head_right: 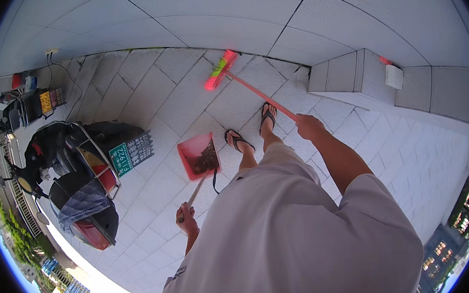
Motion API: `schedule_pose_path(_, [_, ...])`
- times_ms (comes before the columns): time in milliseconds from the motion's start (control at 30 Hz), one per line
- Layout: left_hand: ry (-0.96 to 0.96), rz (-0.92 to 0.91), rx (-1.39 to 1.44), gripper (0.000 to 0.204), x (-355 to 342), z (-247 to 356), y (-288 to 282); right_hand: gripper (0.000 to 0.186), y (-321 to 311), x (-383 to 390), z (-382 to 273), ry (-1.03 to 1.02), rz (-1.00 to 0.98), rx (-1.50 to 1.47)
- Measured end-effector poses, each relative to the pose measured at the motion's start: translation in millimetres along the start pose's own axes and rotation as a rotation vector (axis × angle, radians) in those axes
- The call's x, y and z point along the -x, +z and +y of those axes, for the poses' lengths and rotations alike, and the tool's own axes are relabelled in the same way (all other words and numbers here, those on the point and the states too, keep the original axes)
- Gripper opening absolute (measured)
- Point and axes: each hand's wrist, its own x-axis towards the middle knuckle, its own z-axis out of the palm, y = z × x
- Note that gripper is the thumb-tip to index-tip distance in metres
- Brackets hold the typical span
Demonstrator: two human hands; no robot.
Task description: The person sweeps debris from an outdoor patio and around bushes into a dustpan using a broom.
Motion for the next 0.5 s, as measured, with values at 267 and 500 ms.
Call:
schedule_pose_path(267, [-0.002, -0.085, -0.013, 0.036, -22, 14, 9, 0.022, 14, 119, 16, 0.048, 0.007, -0.080])
schedule_pose_path(500, [0.070, -0.193, -0.078, 0.037, -37, 34, 26, 0.023, 19, 84, 11, 0.036, 0.082, -0.066])
